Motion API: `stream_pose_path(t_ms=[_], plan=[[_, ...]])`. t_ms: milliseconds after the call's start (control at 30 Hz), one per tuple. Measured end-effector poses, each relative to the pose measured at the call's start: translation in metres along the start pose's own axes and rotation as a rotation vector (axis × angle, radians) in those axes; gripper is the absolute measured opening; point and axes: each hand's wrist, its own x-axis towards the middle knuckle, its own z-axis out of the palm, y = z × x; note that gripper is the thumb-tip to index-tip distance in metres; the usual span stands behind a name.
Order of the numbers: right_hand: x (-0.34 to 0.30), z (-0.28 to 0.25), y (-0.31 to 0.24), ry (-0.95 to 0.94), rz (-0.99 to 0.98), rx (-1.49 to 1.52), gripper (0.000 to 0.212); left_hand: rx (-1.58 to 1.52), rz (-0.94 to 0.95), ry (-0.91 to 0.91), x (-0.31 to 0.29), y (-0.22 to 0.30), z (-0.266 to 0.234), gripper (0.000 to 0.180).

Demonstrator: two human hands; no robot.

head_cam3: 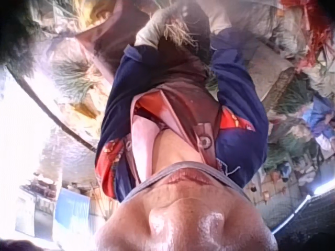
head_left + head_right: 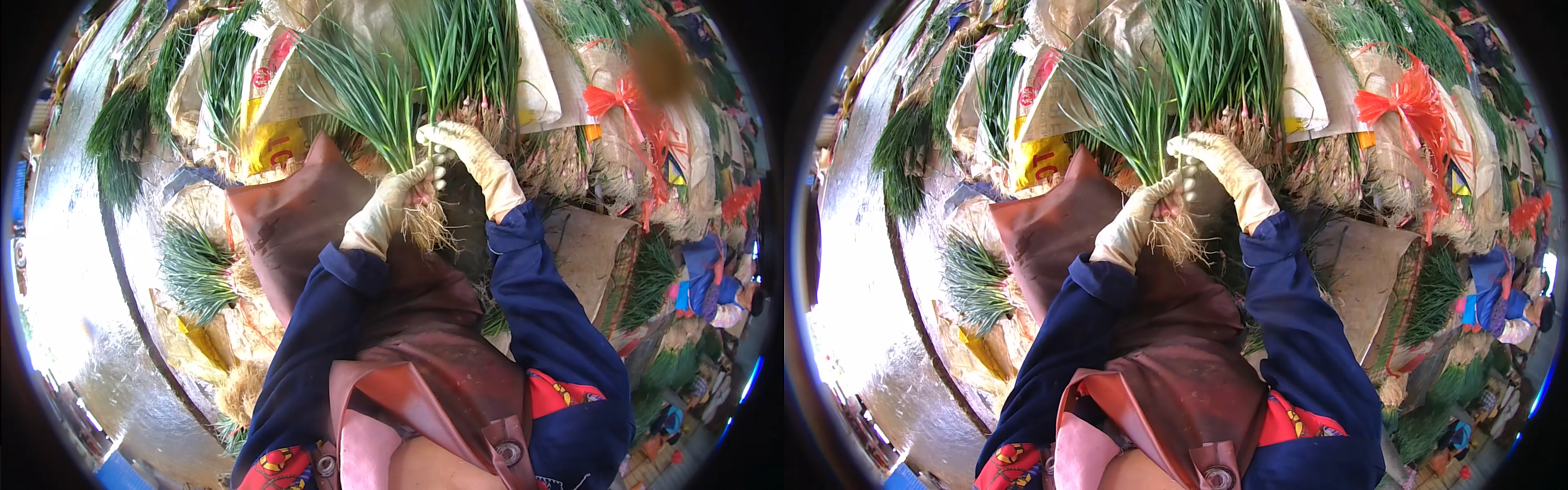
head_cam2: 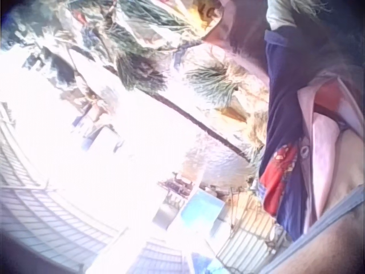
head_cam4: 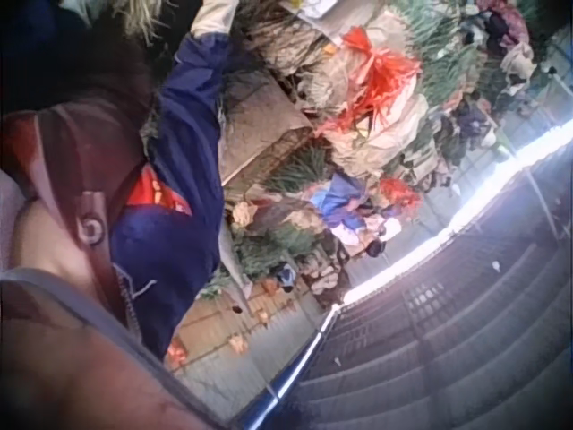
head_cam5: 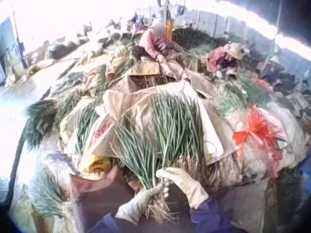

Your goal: The person cleans scallions by removing outer skins and debris from the bulbs and roots by hand. They pick up bunches of scallions, strip away waste, and place the cleaned vegetables onto a pile.

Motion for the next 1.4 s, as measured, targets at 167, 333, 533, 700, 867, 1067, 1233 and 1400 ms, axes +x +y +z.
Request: stream_pose_path(t_ms=[167,333,533,700,867,1067,1233,1400], plan=[[0.022,-0.007,-0.004,0.154,-0.157,-0.439,0.031,0.04,-0.1,0.057,0.011,-0.009,-0.012,0.034],[-0.009,-0.032,-0.03,-0.079,-0.168,-0.539,0.023,-0.164,-0.218,-0.252,0.008,-0.003,-0.037,0.034],[-0.062,-0.094,-0.01,-0.135,0.253,-1.138,0.03,-0.588,0.021,-0.448,-0.023,-0.002,-0.031,0.034],[-0.05,-0.018,-0.013,0.146,0.259,-0.898,0.047,-0.312,0.176,-0.209,-0.006,0.0,-0.051,0.046],[0.033,-0.011,0.016,0.257,0.383,-1.137,0.05,-0.087,0.105,0.084,0.008,0.002,-0.018,0.031],[-0.026,0.032,0.011,0.227,-0.005,-1.202,0.041,0.154,0.152,0.267,0.0,0.002,-0.011,0.028],[-0.044,0.026,-0.005,-0.057,-0.073,-1.005,0.025,0.079,0.017,0.238,0.001,0.001,-0.015,0.023],[-0.015,-0.003,-0.021,0.252,-0.201,-1.203,0.023,-0.044,0.062,0.112,0.004,0.002,-0.021,0.025]])
